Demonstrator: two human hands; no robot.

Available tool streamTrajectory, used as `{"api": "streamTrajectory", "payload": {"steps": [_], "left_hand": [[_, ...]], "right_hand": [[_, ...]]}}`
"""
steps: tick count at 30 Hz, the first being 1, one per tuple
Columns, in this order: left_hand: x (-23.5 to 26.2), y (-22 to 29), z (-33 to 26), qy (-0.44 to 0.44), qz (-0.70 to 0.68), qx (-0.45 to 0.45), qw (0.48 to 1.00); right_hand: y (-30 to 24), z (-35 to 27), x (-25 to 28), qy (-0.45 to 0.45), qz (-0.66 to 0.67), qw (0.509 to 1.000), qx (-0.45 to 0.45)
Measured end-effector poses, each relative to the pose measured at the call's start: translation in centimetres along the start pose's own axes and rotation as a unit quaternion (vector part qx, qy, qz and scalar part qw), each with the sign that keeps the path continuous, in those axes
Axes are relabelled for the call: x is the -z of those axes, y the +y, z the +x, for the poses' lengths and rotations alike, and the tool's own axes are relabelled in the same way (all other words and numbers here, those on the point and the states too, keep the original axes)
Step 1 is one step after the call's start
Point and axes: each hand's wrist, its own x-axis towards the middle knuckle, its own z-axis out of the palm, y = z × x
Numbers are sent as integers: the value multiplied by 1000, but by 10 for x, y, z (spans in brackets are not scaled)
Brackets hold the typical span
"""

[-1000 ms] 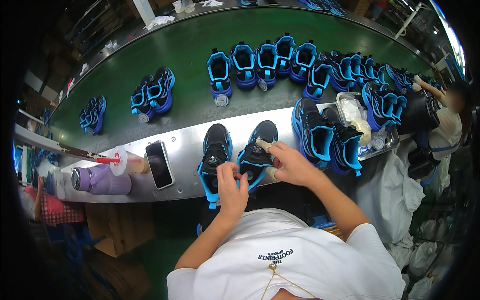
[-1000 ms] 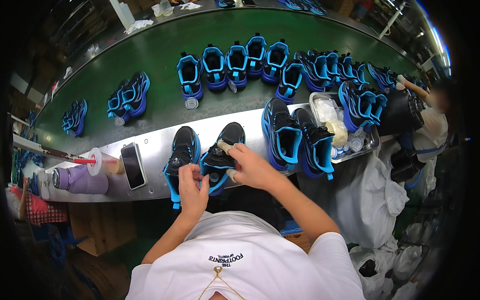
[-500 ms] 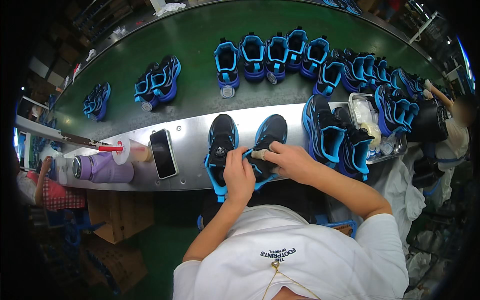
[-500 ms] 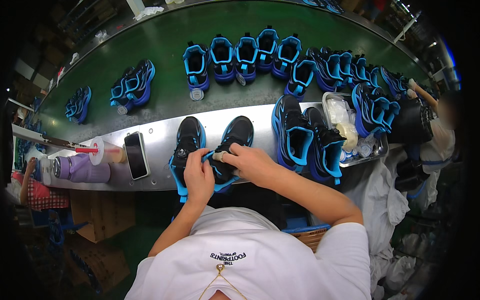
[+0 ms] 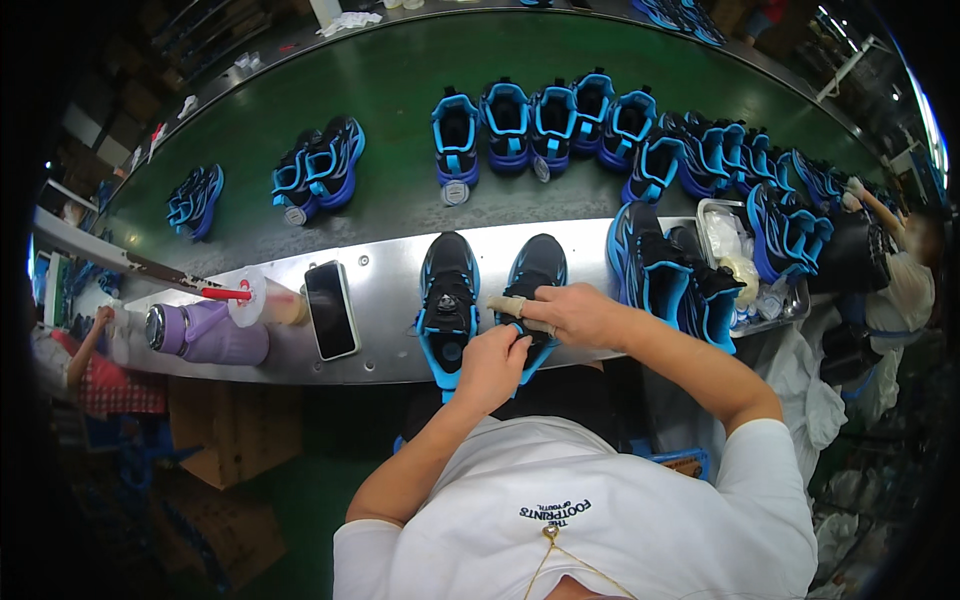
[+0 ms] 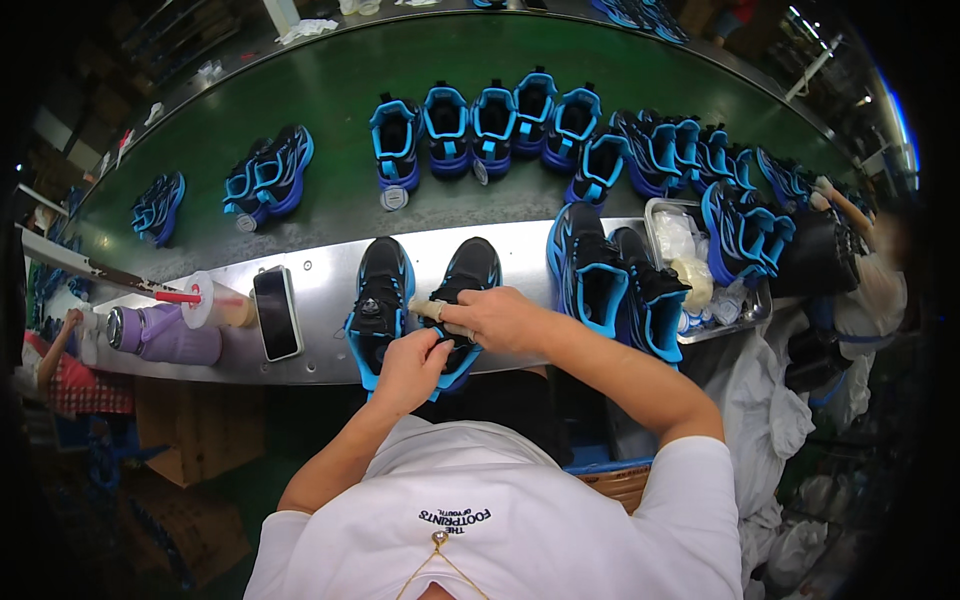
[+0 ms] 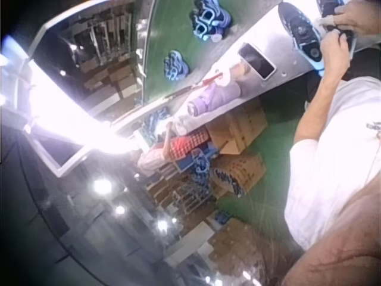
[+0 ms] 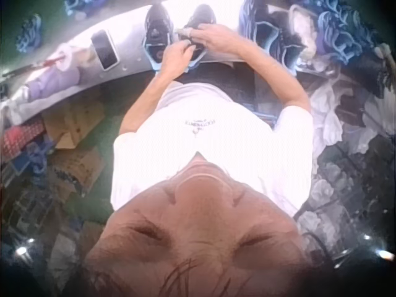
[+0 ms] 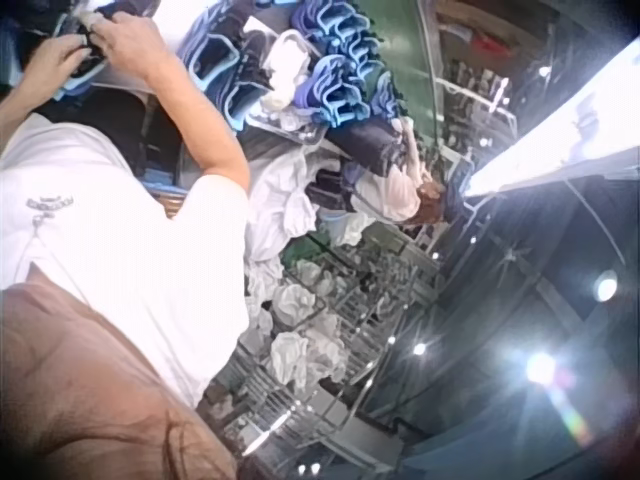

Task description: The person takes shoes from a conveyor belt, wipes and rubs the surfaces of each shoe by hand, and places the shoes back onto the conveyor belt.

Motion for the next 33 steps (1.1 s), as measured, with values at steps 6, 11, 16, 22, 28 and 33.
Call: {"api": "streamTrajectory", "payload": {"steps": [6, 11, 16, 22, 28, 33], "left_hand": [[27, 22, 0, -42, -33, -43, 998], [101, 13, 21, 115, -1, -31, 993], [76, -12, 28, -39, 100, -130, 986], [73, -5, 35, -42, 51, -54, 996], [54, -6, 33, -23, 189, -204, 960], [43, 1, 19, 156, 148, -125, 969]], "right_hand": [[-24, -14, 41, 36, 28, 995, -88], [-105, -47, 119, 346, 640, 681, 88], [-167, -88, 182, 230, 697, 566, 374], [-180, -86, 202, 212, 646, 602, 419], [-186, -119, 196, 312, 527, 691, 384], [-198, -106, 182, 540, 360, 635, 419]]}}
